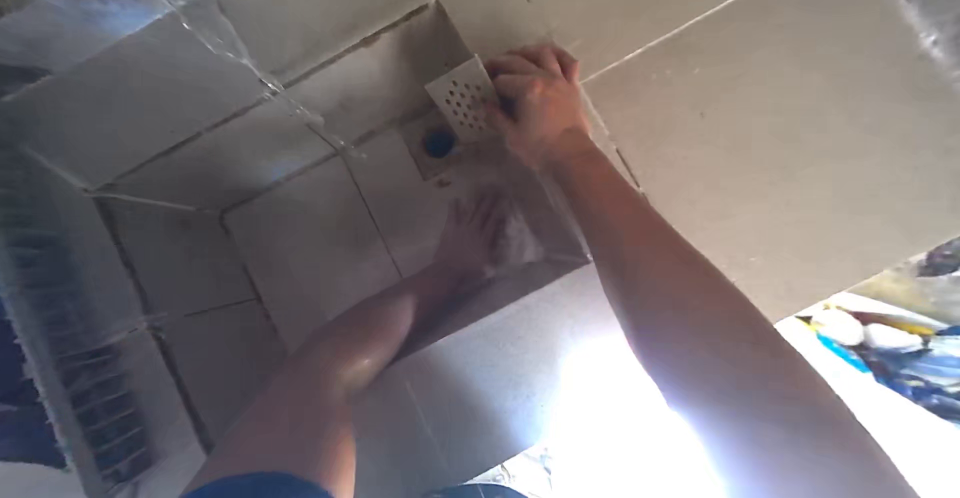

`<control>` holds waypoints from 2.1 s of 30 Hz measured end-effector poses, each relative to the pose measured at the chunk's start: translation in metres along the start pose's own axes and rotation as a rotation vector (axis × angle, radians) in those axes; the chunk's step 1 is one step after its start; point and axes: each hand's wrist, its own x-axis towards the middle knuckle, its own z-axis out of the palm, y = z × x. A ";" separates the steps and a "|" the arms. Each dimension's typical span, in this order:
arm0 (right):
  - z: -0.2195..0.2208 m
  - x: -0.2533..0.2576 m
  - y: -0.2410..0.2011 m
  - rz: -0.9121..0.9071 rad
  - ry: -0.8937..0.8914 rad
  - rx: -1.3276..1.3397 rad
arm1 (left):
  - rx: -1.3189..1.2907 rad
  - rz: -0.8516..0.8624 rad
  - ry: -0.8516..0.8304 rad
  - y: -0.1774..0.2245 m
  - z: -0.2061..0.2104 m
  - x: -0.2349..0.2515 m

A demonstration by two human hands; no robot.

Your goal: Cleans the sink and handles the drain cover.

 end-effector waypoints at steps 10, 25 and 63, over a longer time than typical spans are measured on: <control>-0.002 0.001 -0.002 0.011 -0.008 0.003 | -0.061 0.591 -0.157 -0.018 -0.009 0.008; 0.000 0.004 0.001 0.010 0.019 0.037 | -0.053 -0.630 0.168 -0.077 -0.039 -0.037; 0.003 0.002 0.006 0.223 0.409 0.237 | -0.070 -0.302 0.033 -0.026 -0.024 -0.007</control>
